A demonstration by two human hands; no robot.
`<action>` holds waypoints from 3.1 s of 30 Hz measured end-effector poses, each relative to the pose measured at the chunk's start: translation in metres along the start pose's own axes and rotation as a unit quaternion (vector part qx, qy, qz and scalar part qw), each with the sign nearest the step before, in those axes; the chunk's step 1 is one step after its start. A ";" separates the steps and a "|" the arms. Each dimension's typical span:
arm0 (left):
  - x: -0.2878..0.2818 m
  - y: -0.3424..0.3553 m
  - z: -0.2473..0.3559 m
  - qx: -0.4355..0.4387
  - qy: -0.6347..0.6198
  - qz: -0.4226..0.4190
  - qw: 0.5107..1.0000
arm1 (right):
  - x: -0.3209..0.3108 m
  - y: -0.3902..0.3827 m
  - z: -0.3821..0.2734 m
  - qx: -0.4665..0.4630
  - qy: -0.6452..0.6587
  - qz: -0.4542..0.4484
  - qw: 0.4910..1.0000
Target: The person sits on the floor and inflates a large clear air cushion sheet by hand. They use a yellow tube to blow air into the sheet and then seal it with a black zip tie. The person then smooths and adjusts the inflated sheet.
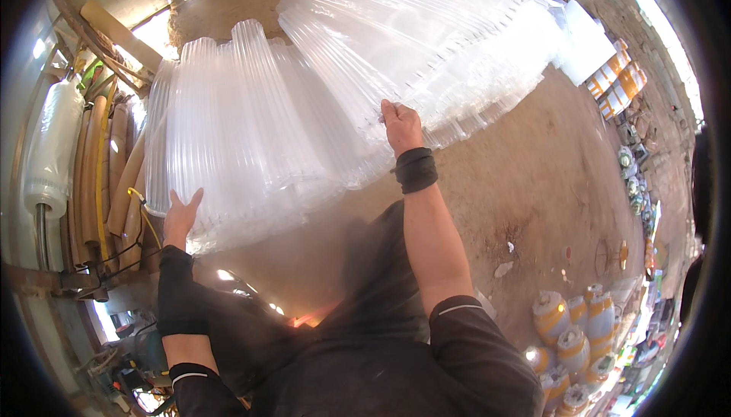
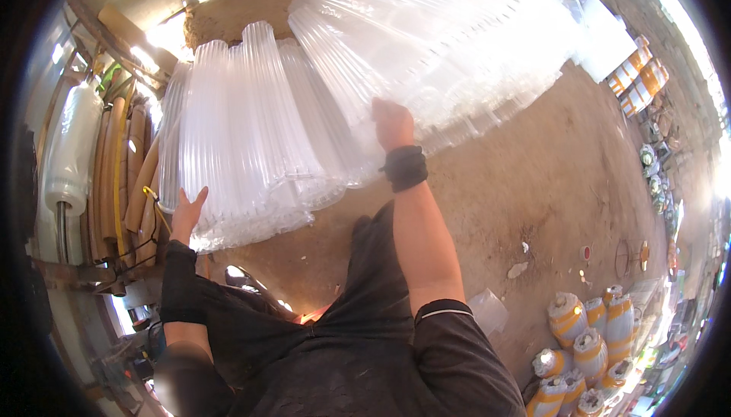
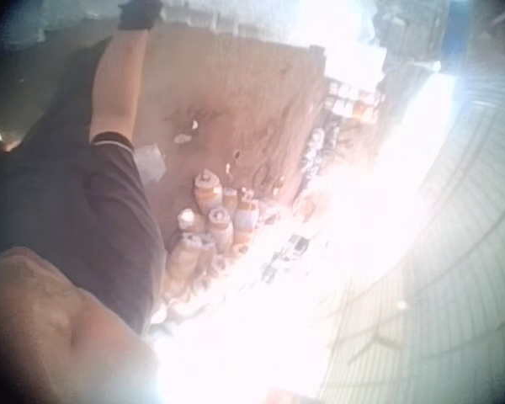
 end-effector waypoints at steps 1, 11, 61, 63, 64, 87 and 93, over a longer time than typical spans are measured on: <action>0.001 0.002 -0.002 0.004 -0.008 0.000 1.000 | -0.001 0.000 0.003 -0.010 -0.004 0.000 1.000; -0.004 -0.012 -0.003 -0.009 -0.017 0.014 1.000 | -0.003 0.006 0.009 -0.013 -0.065 -0.017 0.998; -0.090 -0.389 0.193 0.533 -0.686 -0.494 0.041 | -0.001 0.010 0.008 0.038 -0.001 -0.033 0.999; -0.081 -0.392 0.198 0.535 -0.688 -0.489 -0.001 | -0.001 0.012 0.009 0.039 -0.011 -0.027 0.999; -0.077 -0.392 0.197 0.528 -0.680 -0.509 -0.006 | 0.000 0.012 0.010 0.044 -0.014 -0.025 0.999; 0.147 -0.092 0.047 -0.090 -0.829 -0.252 0.492 | 0.003 0.006 -0.001 0.087 0.041 -0.030 0.995; 0.124 -0.076 0.063 -0.112 -0.820 -0.210 0.521 | 0.006 0.002 -0.007 0.065 0.019 -0.017 0.998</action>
Point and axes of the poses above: each hand's wrist, its own y-axis towards the middle knuckle, its own x-axis out of the palm, z = x × y, the point moved 1 cm from there along y, towards the middle knuckle, and after that the axes turned 6 degrees about -z, right-handed, at the moved point
